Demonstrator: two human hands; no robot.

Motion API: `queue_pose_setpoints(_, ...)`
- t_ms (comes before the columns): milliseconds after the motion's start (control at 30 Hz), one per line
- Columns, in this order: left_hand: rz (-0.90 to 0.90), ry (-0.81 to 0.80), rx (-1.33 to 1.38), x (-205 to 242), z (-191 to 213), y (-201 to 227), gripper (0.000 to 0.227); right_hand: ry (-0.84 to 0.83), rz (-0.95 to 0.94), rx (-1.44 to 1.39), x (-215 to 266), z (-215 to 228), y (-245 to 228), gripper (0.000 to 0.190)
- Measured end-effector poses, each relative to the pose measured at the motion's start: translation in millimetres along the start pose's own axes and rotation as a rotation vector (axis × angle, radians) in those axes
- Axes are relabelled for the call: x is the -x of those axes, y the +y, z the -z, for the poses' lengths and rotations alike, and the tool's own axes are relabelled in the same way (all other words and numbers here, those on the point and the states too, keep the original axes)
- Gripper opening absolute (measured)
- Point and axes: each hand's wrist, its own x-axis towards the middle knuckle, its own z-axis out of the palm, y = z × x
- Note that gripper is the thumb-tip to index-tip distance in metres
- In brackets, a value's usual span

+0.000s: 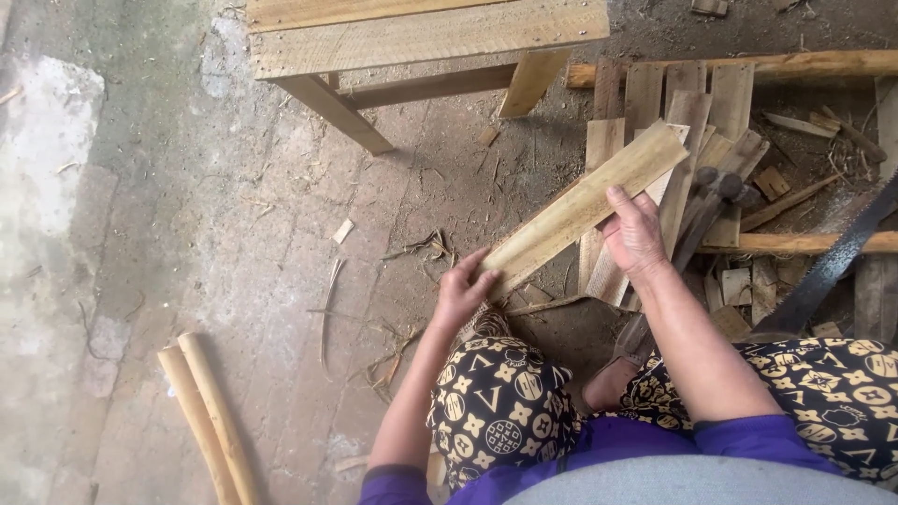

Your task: The person hammers a wooden plank into place on a small wooden stool, then repeatedly picks up, positions, and hammers additional planks to form the side of the structure. The person uses a hammer to secure each plank and adjusts their position as needed.

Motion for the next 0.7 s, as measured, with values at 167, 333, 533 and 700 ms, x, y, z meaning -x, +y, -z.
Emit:
queue_pose_setpoints(167, 0.158, -0.017, 0.629, 3, 6, 19, 0.02, -0.019, 0.036, -0.039, 53, -77, -77, 0.035)
queue_pose_setpoints(333, 0.152, -0.088, 0.702, 1, 6, 21, 0.021, -0.024, 0.089, -0.039, 25, -41, -75, 0.029)
queue_pose_setpoints(533, 0.177, -0.272, 0.796, -18, 0, -21, 0.041, -0.075, 0.125, -0.098, 63, -92, -129, 0.02)
queue_pose_setpoints(700, 0.138, -0.546, 0.934, -11, 48, 25, 0.068, -0.344, 0.059, -0.143, 118, -190, -208, 0.019)
